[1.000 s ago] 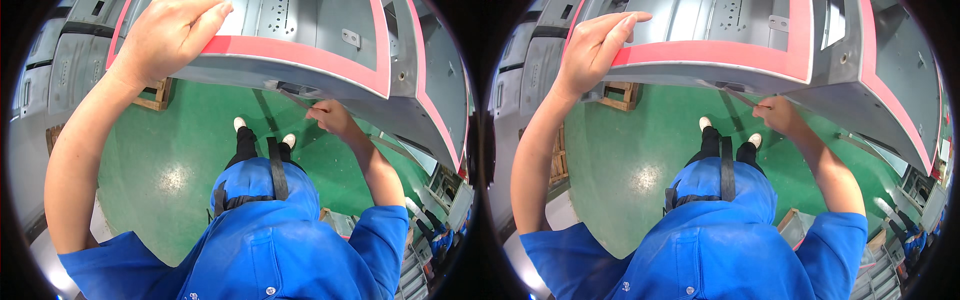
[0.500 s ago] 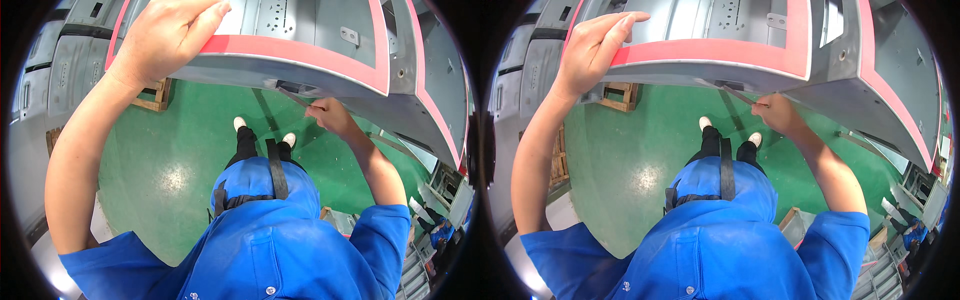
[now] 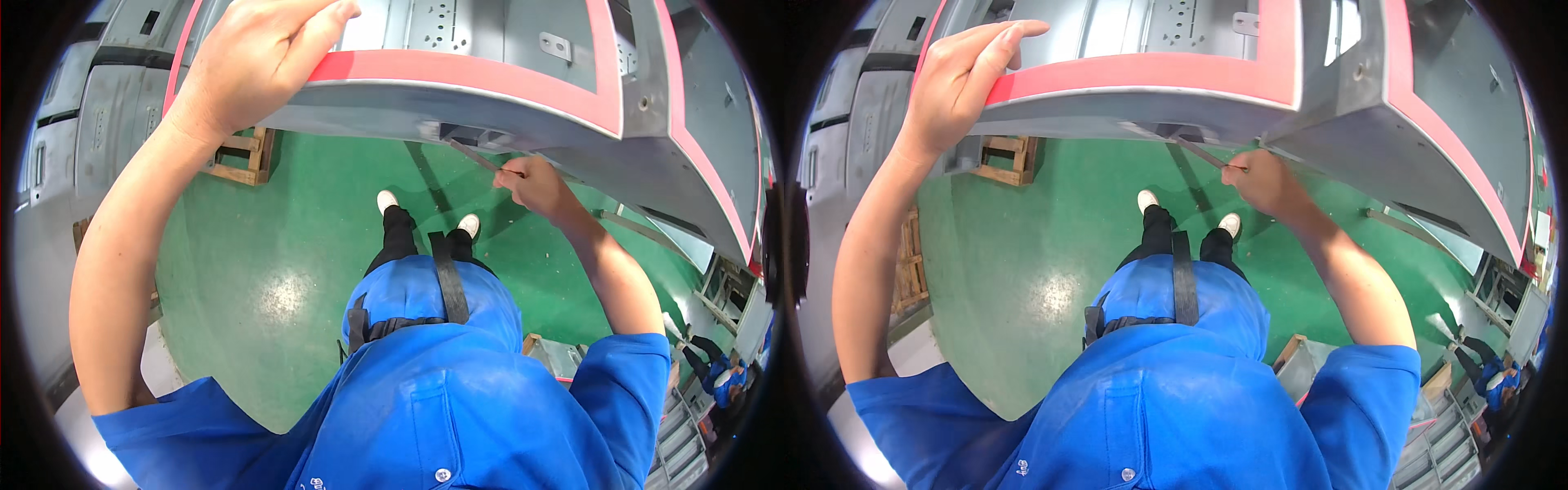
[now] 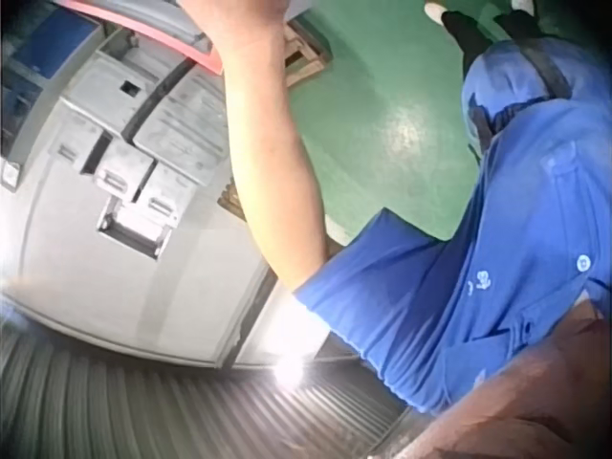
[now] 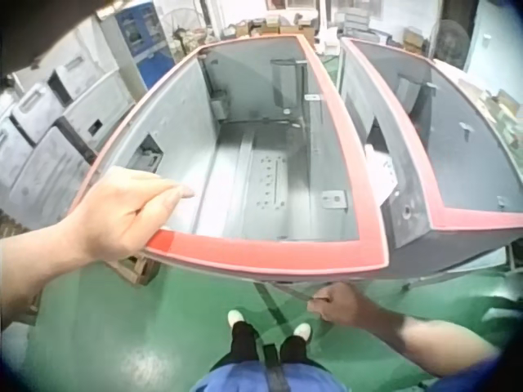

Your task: Filing the edges of a metal enclosure, wiping it clean, and applying red tape to the rim.

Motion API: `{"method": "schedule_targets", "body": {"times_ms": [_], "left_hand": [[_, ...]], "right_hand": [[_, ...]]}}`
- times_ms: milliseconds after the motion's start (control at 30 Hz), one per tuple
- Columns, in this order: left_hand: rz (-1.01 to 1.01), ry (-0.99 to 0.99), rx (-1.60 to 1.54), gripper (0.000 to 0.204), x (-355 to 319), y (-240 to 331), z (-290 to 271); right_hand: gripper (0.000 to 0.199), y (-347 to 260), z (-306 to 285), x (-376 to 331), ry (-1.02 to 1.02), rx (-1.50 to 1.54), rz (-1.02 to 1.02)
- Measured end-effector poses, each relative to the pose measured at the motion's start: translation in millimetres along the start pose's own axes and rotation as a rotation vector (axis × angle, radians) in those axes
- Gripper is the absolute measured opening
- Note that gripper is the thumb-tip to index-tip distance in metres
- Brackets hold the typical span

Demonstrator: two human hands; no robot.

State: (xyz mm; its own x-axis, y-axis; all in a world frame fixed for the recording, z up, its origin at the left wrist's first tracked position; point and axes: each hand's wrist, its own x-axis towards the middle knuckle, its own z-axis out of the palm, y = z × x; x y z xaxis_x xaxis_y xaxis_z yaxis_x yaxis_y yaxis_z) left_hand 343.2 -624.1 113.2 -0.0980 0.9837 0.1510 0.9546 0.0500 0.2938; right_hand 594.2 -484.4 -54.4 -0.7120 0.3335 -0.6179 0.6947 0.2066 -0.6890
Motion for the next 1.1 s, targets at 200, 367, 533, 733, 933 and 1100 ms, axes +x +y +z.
{"method": "schedule_targets", "body": {"times_ms": [200,367,533,733,933,1100], "left_hand": [[0.017,-0.007,-0.017,0.032,1.2,1.9,0.5],[0.037,-0.013,-0.008,0.032,-1.6,-1.8,1.1],[-0.006,-0.032,-0.019,0.032,-2.2,1.4,0.7],[0.009,0.008,0.024,0.033,-1.8,1.1,-0.4],[0.002,-0.021,-0.005,0.033,0.3,-1.0,-0.1],[0.002,-0.006,0.003,0.033,0.2,0.4,0.3]], "right_hand": [[0.024,3.4,4.2,0.5,-0.044,0.150,0.032],[0.024,1.9,5.6,4.1,-0.045,0.149,0.013],[0.024,-0.6,4.5,1.2,-0.046,0.085,0.051],[0.028,6.2,20.3,1.9,-0.005,0.194,0.055],[0.026,14.2,46.2,0.2,0.074,0.349,0.006],[0.021,13.4,86.5,-2.7,0.175,0.395,0.021]]}}
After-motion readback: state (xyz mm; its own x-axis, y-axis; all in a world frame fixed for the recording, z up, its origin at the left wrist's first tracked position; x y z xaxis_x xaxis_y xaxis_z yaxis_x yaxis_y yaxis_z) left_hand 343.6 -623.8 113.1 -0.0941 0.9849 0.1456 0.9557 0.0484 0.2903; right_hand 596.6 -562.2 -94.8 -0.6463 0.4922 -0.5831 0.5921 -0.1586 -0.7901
